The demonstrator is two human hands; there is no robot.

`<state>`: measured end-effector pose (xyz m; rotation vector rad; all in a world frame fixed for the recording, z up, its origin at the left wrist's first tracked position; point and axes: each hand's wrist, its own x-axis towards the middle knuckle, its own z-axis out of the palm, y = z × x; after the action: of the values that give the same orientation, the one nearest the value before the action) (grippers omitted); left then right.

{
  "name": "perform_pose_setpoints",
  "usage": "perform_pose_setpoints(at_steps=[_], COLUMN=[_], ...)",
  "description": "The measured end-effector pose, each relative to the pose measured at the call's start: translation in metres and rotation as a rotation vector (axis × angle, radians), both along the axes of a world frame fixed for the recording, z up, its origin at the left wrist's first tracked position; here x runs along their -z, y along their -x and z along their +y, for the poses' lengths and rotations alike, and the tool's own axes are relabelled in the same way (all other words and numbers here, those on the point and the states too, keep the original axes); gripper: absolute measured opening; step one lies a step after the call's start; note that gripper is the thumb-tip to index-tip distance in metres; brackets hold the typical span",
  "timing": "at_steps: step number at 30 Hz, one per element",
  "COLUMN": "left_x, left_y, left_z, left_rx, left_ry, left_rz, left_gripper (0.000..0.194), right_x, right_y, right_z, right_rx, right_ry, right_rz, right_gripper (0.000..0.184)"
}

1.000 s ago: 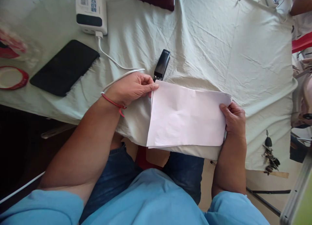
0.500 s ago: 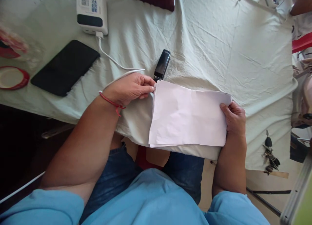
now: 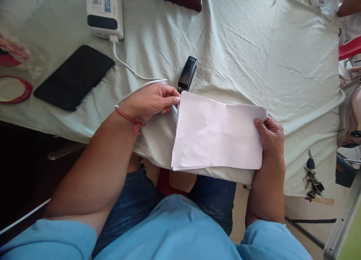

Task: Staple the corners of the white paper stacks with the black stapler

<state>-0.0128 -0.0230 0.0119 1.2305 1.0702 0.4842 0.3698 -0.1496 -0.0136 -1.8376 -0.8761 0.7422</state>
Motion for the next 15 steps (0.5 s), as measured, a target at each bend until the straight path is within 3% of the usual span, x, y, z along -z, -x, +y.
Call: perform_pose_setpoints(at_steps=[7,15], left_x=[0.015,0.019], left_y=[0.001,-0.005], left_z=[0.004,0.002], left_rx=[0.101,0.08], left_ry=[-0.062,-0.128], left_rz=[-0.108,-0.15], left_gripper=[0.015,0.017], right_x=[-0.001,0.006], right_y=[-0.002,0.001], right_z=[0.0,-0.002], right_rx=[0.015,-0.01], right_ry=[0.03,-0.011], right_rz=[-0.044,0.02], right_gripper=[0.041,0.031])
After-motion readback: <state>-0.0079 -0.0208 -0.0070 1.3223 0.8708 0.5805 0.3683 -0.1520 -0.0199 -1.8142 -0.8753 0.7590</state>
